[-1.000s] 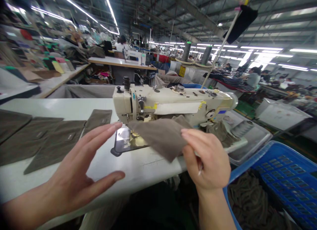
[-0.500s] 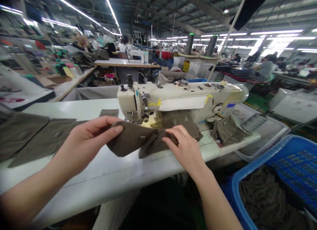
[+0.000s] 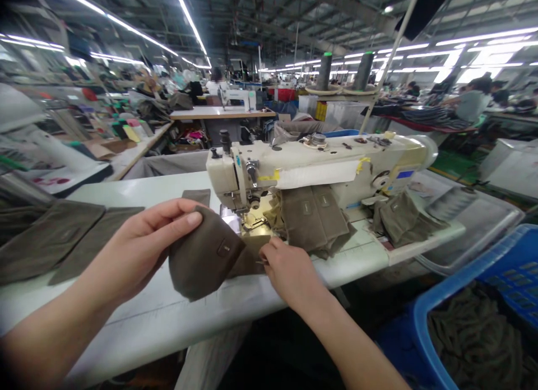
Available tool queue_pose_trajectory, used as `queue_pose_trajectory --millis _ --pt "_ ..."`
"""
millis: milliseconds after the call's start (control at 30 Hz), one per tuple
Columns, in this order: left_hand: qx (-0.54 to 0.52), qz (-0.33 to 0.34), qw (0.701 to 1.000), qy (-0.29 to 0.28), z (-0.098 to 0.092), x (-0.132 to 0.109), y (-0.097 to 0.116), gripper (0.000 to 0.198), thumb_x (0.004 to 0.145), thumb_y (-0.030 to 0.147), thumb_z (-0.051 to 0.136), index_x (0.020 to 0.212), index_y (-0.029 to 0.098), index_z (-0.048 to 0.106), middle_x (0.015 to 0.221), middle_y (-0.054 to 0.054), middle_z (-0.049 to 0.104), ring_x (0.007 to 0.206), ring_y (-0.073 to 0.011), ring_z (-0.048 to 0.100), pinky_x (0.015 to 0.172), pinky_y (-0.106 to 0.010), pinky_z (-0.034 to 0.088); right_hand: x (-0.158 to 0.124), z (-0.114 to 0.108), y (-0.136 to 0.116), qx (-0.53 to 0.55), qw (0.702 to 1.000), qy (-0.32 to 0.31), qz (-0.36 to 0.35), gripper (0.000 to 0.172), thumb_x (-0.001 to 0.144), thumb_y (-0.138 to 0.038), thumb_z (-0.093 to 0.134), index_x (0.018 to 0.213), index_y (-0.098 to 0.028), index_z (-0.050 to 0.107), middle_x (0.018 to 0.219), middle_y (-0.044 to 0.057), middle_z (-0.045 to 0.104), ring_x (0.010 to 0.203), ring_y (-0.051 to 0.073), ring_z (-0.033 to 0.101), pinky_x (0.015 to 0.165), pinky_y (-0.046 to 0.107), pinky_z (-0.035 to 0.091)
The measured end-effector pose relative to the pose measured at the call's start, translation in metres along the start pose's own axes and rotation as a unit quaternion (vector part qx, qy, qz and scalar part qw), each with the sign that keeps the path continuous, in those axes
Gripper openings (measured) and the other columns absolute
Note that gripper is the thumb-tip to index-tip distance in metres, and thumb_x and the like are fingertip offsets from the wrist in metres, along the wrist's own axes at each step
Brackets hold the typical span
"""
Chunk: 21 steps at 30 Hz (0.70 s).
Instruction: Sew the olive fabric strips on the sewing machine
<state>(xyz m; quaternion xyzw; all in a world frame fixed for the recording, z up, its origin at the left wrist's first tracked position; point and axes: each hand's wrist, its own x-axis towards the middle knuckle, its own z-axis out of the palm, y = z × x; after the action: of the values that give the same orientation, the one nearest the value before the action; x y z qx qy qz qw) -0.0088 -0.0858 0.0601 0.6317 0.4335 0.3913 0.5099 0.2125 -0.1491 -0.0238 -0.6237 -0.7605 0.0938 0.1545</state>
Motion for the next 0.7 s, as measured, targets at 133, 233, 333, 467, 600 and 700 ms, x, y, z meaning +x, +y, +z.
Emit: queue_pose_trajectory --millis 133,233,333,467,600,700 --pt "-0.032 -0.029 0.998 -0.038 -0.005 -0.001 0.000 0.028 0.075 0.043 0.080 0.087 0.020 0.071 0.078 0.001 0.070 0.064 -0.0122 0.060 0.056 -0.020 0.046 -0.002 -0.005 -0.002 0.037 0.996 0.068 -0.051 0.025 0.098 -0.019 0.053 0.121 -0.021 0.063 0.126 0.009 0.065 0.097 0.021 0.070 0.079 0.033 0.055" --pt "-0.064 -0.048 0.994 -0.074 -0.004 -0.002 -0.001 0.023 0.076 0.040 0.080 0.085 0.020 0.071 0.074 0.002 0.069 0.063 -0.0102 0.059 0.056 -0.017 0.045 0.008 0.011 -0.008 0.030 0.999 0.016 -0.029 0.038 0.097 -0.020 0.055 0.135 -0.023 0.054 0.141 0.010 0.057 0.104 0.022 0.069 0.081 0.033 0.054" --pt "-0.076 -0.068 0.987 -0.122 -0.003 -0.005 -0.001 0.022 0.079 0.040 0.078 0.085 0.021 0.071 0.073 0.002 0.070 0.063 -0.0106 0.060 0.056 -0.017 0.046 0.016 0.023 -0.014 0.022 0.999 -0.027 0.002 0.028 0.096 -0.020 0.056 0.124 -0.021 0.061 0.125 0.008 0.065 0.096 0.022 0.071 0.076 0.030 0.052" --pt "-0.080 -0.068 0.983 -0.151 -0.009 -0.010 0.006 0.023 0.079 0.042 0.079 0.083 0.021 0.072 0.073 0.000 0.072 0.063 -0.0123 0.063 0.056 -0.019 0.048 0.009 0.012 -0.014 0.031 0.999 -0.025 -0.001 0.017 0.097 -0.018 0.054 0.108 -0.023 0.066 0.111 0.004 0.068 0.097 0.019 0.069 0.080 0.028 0.050" --pt "-0.065 -0.047 0.985 -0.156 -0.008 -0.011 0.011 0.024 0.080 0.045 0.077 0.089 0.023 0.074 0.078 -0.002 0.075 0.064 -0.0147 0.065 0.055 -0.020 0.049 0.005 0.006 -0.008 0.039 0.999 -0.005 0.004 0.040 0.094 -0.018 0.058 0.134 -0.021 0.054 0.136 0.009 0.059 0.106 0.022 0.067 0.081 0.030 0.050" --pt "-0.063 -0.039 0.984 -0.163 -0.002 -0.011 0.011 0.023 0.081 0.046 0.076 0.088 0.023 0.075 0.077 -0.001 0.074 0.064 -0.0147 0.065 0.056 -0.021 0.050 0.011 0.019 -0.009 0.041 0.999 -0.025 -0.005 0.031 0.091 -0.015 0.059 0.121 -0.022 0.062 0.126 0.006 0.064 0.099 0.020 0.068 0.074 0.027 0.048"
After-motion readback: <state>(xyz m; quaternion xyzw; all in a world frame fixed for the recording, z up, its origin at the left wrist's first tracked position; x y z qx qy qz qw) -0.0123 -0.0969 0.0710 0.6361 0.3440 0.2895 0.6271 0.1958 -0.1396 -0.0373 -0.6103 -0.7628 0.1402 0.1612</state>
